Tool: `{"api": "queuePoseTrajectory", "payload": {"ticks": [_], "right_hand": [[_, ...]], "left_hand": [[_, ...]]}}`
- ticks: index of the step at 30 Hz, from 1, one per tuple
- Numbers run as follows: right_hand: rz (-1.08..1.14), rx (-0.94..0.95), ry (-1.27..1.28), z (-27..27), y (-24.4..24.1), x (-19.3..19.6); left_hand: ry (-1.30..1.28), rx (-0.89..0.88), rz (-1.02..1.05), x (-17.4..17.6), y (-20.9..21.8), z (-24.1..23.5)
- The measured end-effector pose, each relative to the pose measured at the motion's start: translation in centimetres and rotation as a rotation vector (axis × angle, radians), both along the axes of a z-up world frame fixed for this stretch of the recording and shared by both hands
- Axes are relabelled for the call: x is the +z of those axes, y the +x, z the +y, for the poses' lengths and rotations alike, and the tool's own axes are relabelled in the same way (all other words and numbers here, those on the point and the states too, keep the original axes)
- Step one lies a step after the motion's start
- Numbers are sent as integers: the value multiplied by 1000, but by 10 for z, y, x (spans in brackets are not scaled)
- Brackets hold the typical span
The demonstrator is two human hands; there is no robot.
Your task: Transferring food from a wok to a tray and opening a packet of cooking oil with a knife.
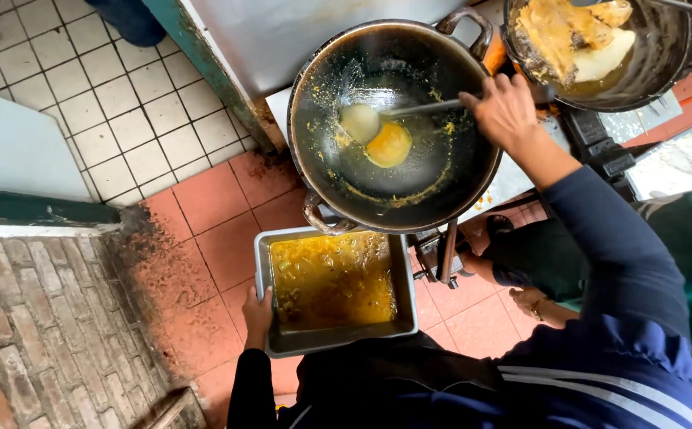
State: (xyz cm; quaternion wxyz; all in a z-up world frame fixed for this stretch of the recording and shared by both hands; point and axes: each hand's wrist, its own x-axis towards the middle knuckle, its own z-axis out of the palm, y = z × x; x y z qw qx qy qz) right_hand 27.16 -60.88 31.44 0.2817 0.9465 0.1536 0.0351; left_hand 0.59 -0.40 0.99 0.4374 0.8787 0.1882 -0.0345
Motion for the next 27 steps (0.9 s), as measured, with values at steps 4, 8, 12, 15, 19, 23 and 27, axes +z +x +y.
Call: {"api": "queuePoseTrajectory", "payload": {"ticks": [4, 8, 12, 15, 19, 23, 27], "right_hand": [[115, -181, 9, -5, -64, 46], [337, -535, 63, -49, -108, 44], [409, -686, 203, -61, -133, -39], [447, -588, 400, -40, -136, -101], [389, -531, 533, 2, -118, -139], [258, -432, 661, 23, -96, -174], [210, -418, 751, 38, -79, -171]], "left_hand": [[-8, -2, -13, -2, -2, 2], [-51, 7, -1, -3, 0, 1], [-40, 1, -5, -7, -2, 2], [-35, -6, 27, -4, 0, 3], [25, -6, 27, -1, 3, 2], [-12, 14, 23, 9, 5, -2], [-22, 27, -55, 4, 7, -1]]}}
